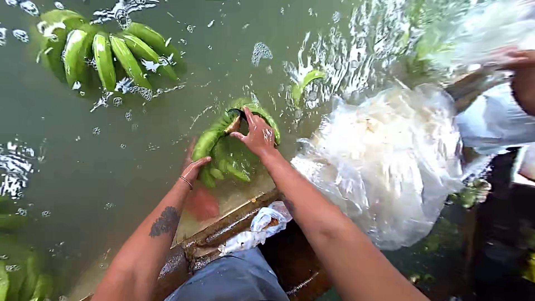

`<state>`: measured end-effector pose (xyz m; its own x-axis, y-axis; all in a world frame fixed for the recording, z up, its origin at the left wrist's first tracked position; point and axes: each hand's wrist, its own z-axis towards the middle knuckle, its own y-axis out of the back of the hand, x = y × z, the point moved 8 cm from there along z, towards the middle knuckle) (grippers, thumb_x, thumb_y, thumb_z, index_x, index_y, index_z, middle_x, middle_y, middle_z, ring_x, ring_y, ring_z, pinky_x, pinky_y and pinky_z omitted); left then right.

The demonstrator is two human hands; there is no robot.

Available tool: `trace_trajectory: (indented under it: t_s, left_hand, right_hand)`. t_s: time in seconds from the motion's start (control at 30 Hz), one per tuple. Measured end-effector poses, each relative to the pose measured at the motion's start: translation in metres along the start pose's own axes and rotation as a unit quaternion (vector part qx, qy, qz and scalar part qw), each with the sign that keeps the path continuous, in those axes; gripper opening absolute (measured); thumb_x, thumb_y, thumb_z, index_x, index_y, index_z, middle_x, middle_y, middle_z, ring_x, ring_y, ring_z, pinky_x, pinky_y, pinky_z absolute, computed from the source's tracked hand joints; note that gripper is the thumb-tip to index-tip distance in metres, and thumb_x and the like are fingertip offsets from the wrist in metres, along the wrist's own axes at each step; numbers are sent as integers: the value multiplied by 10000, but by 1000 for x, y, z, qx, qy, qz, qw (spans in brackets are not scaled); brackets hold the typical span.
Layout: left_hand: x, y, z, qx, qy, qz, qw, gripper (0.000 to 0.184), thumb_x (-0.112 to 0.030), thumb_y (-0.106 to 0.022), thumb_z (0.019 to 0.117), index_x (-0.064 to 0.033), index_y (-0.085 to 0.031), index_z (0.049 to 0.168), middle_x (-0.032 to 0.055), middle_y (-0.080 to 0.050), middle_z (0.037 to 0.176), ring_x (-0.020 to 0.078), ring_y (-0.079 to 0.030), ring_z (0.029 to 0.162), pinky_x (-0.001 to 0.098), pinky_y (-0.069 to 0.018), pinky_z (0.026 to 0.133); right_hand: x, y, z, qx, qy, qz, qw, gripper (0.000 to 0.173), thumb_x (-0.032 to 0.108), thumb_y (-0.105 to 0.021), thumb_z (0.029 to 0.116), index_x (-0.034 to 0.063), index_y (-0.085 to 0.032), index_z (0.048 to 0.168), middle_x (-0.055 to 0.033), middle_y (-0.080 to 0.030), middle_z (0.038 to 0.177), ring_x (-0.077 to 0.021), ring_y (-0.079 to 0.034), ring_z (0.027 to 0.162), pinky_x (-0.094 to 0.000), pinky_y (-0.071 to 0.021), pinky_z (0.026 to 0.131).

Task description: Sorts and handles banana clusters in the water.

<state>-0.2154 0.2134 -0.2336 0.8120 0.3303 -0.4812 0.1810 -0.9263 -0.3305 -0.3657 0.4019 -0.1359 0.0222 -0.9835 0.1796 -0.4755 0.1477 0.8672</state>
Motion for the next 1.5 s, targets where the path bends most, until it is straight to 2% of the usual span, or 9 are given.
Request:
trace_trajectory:
  t_s: [0.1, 0.27, 0.77, 0.87, 1.03, 1.2, 1.3, 1.4, 1.5]
  left_hand:
    - [-16, -4, -15, -67, 1, -19, 998, 501, -143, -701, 919, -48, -522, 1378, 166, -681, 1106, 253, -682, 928, 463, -582, 819]
    - [-53, -8, -37, -116, -11, -60, 991, 409, -102, -673, 942, -37, -538, 1322, 152, -676, 1039, 228, -686, 877, 435, -593, 775]
    - [-135, -25, -78, -217, -115, 206, 947, 893, -152, -792, 828, -131, -333, 1594, 307, -474, 1433, 463, -523, 1257, 634, -468, 980]
    - [-134, -36, -85, -225, -141, 272, 925, 937, -187, -806, 828, -141, -290, 1609, 328, -425, 1454, 501, -501, 1263, 654, -463, 981]
    - [-141, -24, -81, -222, -173, 274, 920, 962, -168, -810, 832, -108, -260, 1619, 339, -391, 1483, 510, -477, 1286, 662, -432, 1011]
    - [-103, -20, -81, -202, -199, 215, 935, 1033, -183, -824, 798, -88, -205, 1619, 353, -373, 1483, 488, -452, 1323, 608, -429, 1063]
    - [-42, -18, -99, -105, -198, 247, 943, 1116, -252, -839, 797, 7, -127, 1616, 340, -356, 1529, 409, -487, 1352, 492, -501, 1050]
    - [0, 20, -126, -38, -156, 318, 934, 995, -265, -817, 844, 18, -232, 1598, 333, -340, 1561, 434, -428, 1410, 523, -441, 1115]
    - [32, 77, -158, -71, -61, 367, 925, 879, -226, -776, 895, -34, -283, 1597, 335, -353, 1555, 461, -419, 1415, 548, -402, 1151]
  right_hand:
    - [5, 7, 7, 5, 6, -13, 1000, 852, 584, -683, 920, 129, -405, 1585, -252, -662, 1237, -441, -650, 1132, -606, -526, 918]
    - [24, 20, 18, -8, 17, -12, 1000, 753, 592, -628, 954, 81, -510, 1494, -250, -685, 1199, -451, -676, 1091, -639, -531, 878]
    - [68, 4, -23, 37, -175, 292, 940, 535, 204, -536, 1055, -31, -381, 1510, -327, -605, 1305, -481, -620, 1188, -631, -504, 980]
    - [74, 1, -52, 59, -212, 382, 898, 402, 267, -446, 1087, 32, -490, 1410, -270, -631, 1085, -382, -629, 835, -553, -519, 687]
    - [112, 55, -109, 134, -136, 482, 855, 318, 119, -413, 1082, 33, -490, 1378, -51, -517, 794, -114, -480, 578, -277, -449, 543]
    - [64, 54, -73, 35, -142, 432, 890, 346, 232, -580, 1052, -8, -520, 1293, -148, -628, 957, -190, -549, 671, -383, -490, 630]
    - [71, -3, -39, 85, -177, 414, 889, 663, 459, -696, 967, 23, -506, 1429, -223, -654, 1146, -284, -611, 827, -484, -524, 745]
    - [71, -70, -15, 116, -185, 359, 908, 635, 492, -736, 924, -40, -644, 1258, -277, -670, 1201, -404, -642, 1143, -602, -494, 1011]
    - [69, -107, -13, 123, -186, 299, 928, 580, 455, -697, 960, -68, -663, 1209, -279, -670, 1210, -408, -629, 1189, -592, -474, 1045]
